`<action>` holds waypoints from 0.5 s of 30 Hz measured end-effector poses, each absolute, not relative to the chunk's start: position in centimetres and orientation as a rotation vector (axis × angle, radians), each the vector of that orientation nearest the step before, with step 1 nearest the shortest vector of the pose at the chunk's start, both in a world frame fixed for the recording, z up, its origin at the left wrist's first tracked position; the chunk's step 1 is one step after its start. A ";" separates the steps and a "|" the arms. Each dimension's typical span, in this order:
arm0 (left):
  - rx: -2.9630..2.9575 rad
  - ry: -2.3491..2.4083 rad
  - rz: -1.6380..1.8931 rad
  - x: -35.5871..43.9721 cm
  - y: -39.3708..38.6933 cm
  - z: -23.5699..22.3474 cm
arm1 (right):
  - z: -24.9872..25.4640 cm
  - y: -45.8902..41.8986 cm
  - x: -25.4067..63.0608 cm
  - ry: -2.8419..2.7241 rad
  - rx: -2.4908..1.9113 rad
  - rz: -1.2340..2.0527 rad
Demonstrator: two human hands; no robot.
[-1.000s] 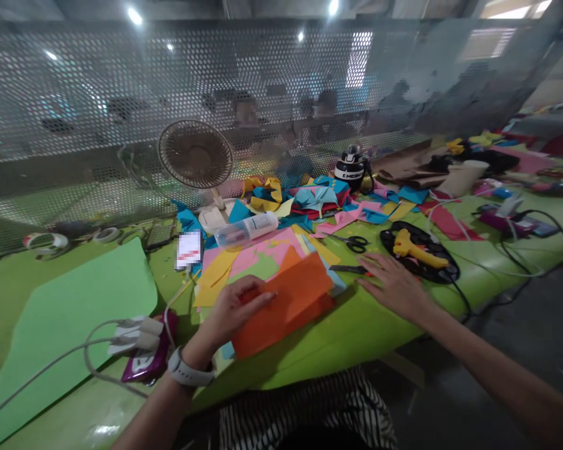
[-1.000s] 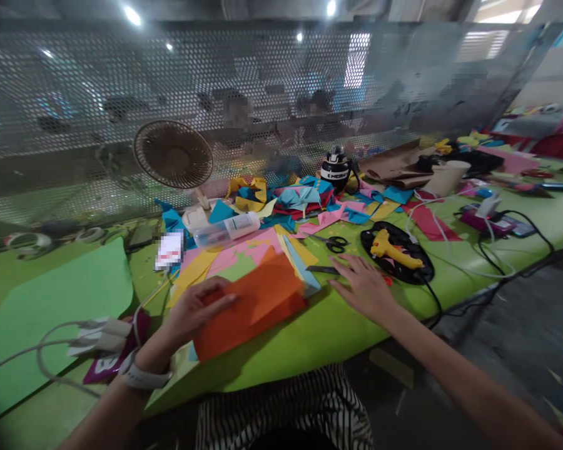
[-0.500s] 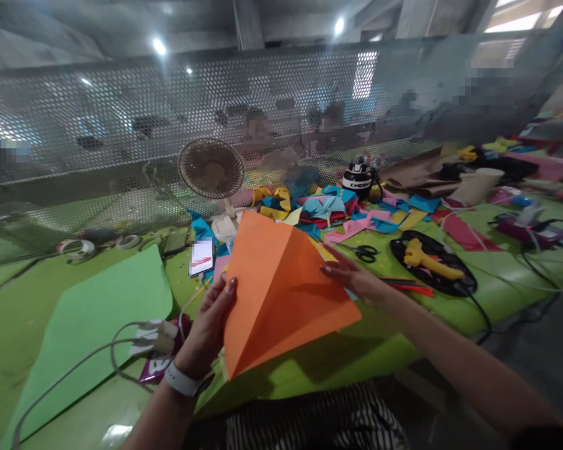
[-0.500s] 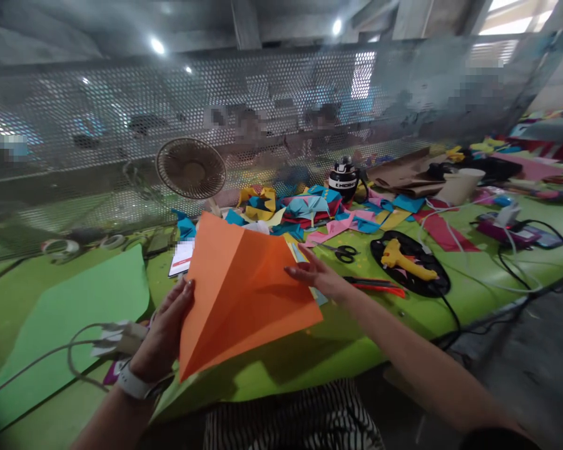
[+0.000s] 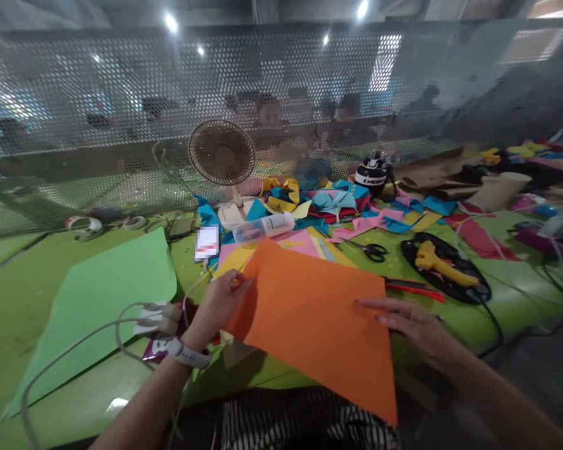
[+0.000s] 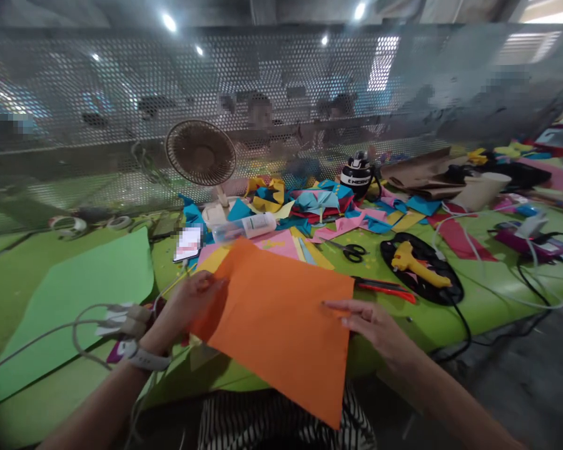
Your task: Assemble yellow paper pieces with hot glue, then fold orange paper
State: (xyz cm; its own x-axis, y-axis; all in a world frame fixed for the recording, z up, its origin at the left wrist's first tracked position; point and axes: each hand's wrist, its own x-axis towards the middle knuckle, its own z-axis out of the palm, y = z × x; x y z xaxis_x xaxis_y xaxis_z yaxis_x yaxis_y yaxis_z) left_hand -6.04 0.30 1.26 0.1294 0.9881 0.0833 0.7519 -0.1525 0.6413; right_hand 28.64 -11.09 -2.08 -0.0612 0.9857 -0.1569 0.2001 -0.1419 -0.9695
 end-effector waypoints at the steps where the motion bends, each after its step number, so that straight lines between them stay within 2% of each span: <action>1: 2.120 1.711 0.603 -5.8 0.4 1.1 | -2.3 -11.7 28.4 -1.297 -1.444 1.305; 3: 2.376 1.739 0.536 -5.0 -0.1 1.0 | -2.8 -12.6 27.7 -1.246 -1.469 1.323; 5: 2.608 1.564 0.583 -4.1 -1.5 1.3 | -3.0 -13.3 27.2 -1.223 -1.491 1.306; 9: 2.720 0.633 0.215 -2.2 -5.4 1.2 | -2.8 -14.5 26.2 -1.141 -1.511 1.304; 15: 2.641 0.754 0.101 -2.5 -6.2 -1.6 | -3.0 -16.3 27.4 -1.218 -1.312 1.381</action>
